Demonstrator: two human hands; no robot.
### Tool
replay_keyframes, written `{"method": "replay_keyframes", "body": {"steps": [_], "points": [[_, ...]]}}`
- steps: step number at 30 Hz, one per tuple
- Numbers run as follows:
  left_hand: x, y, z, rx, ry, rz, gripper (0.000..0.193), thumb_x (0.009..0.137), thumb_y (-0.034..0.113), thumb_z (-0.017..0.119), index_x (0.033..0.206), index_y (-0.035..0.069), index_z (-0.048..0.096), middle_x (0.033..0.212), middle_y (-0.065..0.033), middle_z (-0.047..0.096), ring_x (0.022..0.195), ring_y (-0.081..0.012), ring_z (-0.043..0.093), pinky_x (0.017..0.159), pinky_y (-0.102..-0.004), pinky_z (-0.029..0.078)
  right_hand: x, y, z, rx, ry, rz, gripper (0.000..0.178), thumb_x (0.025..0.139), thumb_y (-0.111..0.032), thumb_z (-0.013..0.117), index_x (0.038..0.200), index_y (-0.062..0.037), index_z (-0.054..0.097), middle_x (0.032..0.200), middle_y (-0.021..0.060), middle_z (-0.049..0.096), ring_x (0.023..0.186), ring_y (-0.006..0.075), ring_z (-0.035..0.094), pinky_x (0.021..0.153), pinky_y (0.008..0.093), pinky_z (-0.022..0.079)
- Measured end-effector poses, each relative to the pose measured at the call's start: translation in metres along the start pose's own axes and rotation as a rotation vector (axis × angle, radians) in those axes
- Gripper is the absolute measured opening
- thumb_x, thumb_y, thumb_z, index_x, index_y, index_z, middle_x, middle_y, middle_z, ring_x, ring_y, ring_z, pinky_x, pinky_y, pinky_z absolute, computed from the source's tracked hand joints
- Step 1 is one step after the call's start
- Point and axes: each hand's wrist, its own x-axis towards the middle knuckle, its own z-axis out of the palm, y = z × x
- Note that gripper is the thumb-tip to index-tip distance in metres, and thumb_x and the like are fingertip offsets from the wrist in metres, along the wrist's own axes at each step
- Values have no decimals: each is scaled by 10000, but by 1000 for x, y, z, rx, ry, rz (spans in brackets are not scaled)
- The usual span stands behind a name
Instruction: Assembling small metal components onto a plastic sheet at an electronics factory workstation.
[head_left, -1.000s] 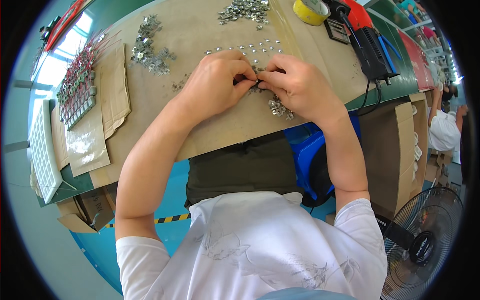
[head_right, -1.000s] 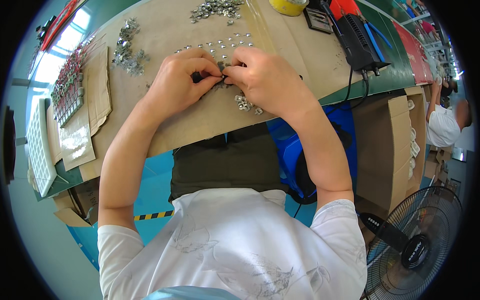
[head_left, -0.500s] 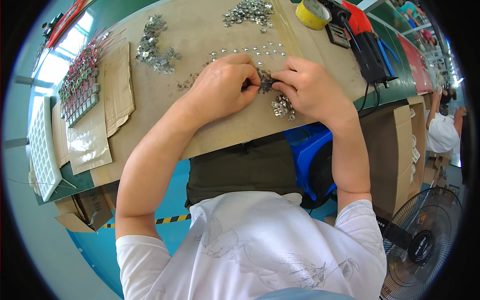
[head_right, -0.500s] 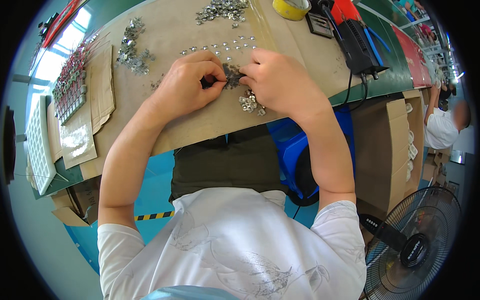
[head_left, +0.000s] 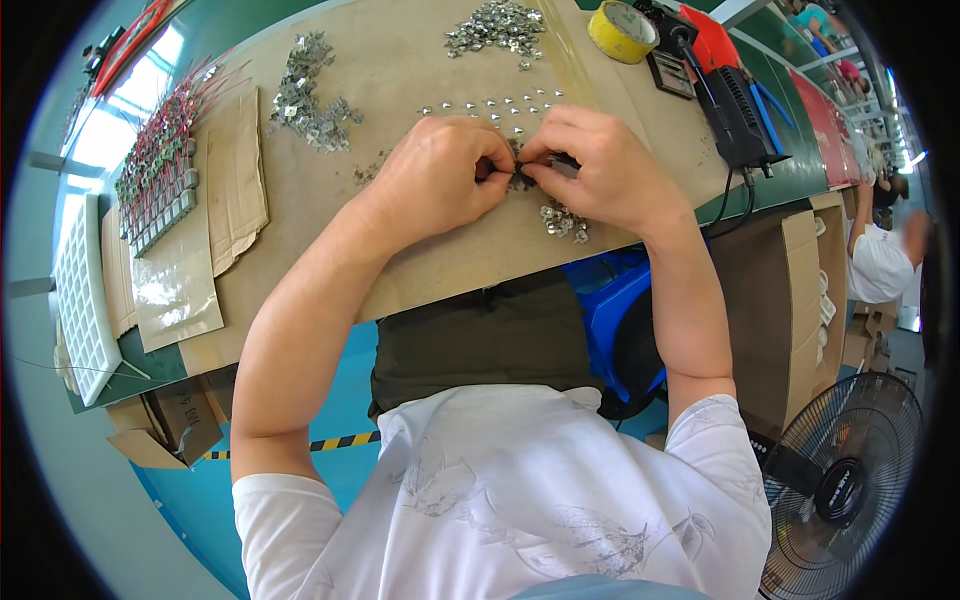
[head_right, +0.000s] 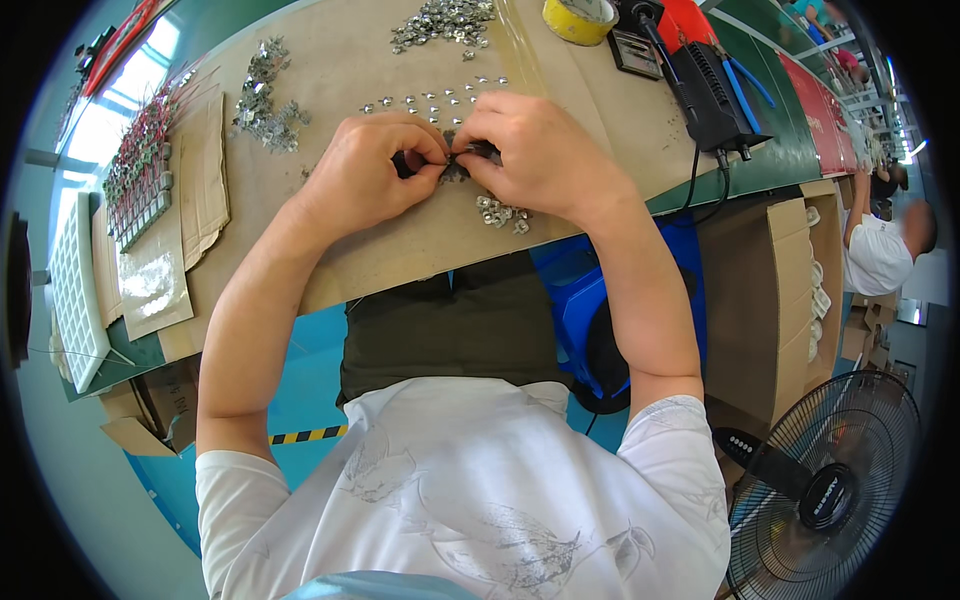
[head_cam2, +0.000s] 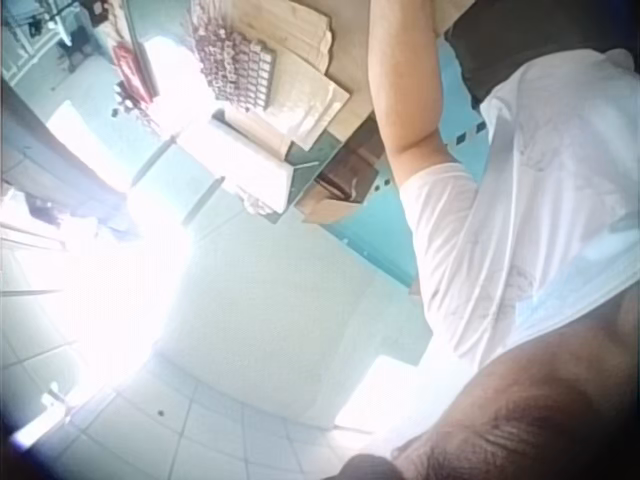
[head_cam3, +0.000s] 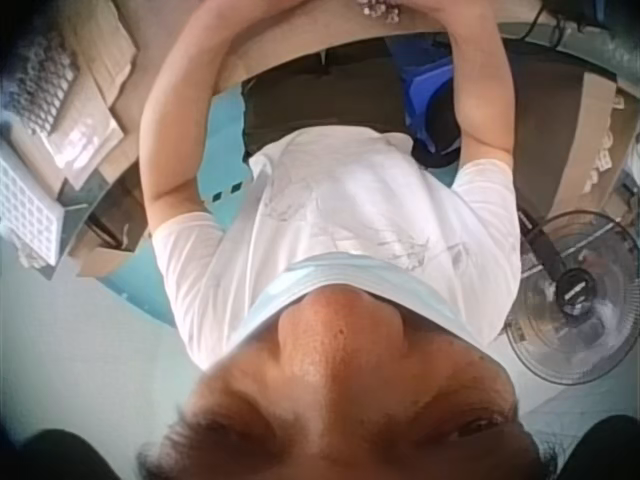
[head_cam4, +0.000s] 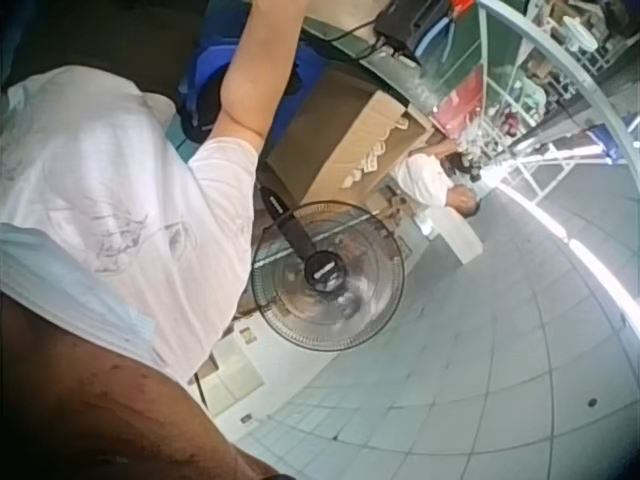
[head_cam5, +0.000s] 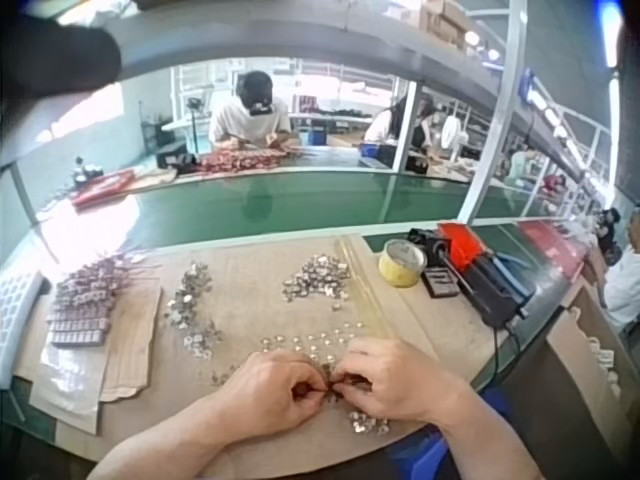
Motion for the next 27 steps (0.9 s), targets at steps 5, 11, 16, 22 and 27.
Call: {"method": "replay_keyframes", "body": {"steps": [5, 11, 16, 22, 27], "points": [[1, 2, -4, 3, -20, -51, 101, 829, 6, 810, 925, -9, 781, 891, -111, 783, 752, -194, 739, 732, -329, 616, 3, -1, 4, 33, 27, -9, 110, 853, -60, 808, 946, -56, 749, 922, 106, 693, 857, 329, 697, 746, 430, 582], [1, 5, -7, -23, -55, -164, 118, 829, 42, 817, 939, 5, 797, 876, -99, 789, 744, -176, 729, 727, -324, 606, 4, -1, 5, -68, 19, -96, 116, 857, -64, 796, 946, -82, 725, 936, 93, 676, 846, 330, 699, 724, 431, 584], [2, 8, -10, -31, -88, -207, 125, 833, 49, 817, 952, 10, 805, 876, -94, 791, 740, -165, 721, 726, -324, 605, 4, -4, 6, -80, -12, -96, 107, 859, -83, 795, 941, -74, 725, 939, 97, 663, 831, 342, 695, 717, 441, 581], [0, 2, -6, -82, -34, -120, 118, 826, 25, 819, 936, -7, 792, 901, -89, 794, 726, -166, 708, 712, -319, 601, 6, 6, -11, 54, -78, 90, 90, 856, -48, 790, 928, -31, 738, 923, 121, 702, 825, 303, 723, 733, 401, 589], [2, 2, -4, -48, -50, -94, 89, 829, 12, 806, 909, -9, 774, 879, -93, 783, 715, -165, 708, 694, -317, 595, 12, 33, -20, 130, -96, 268, 94, 883, -26, 819, 953, -12, 758, 874, 44, 721, 756, 124, 631, 684, 293, 507]]}}
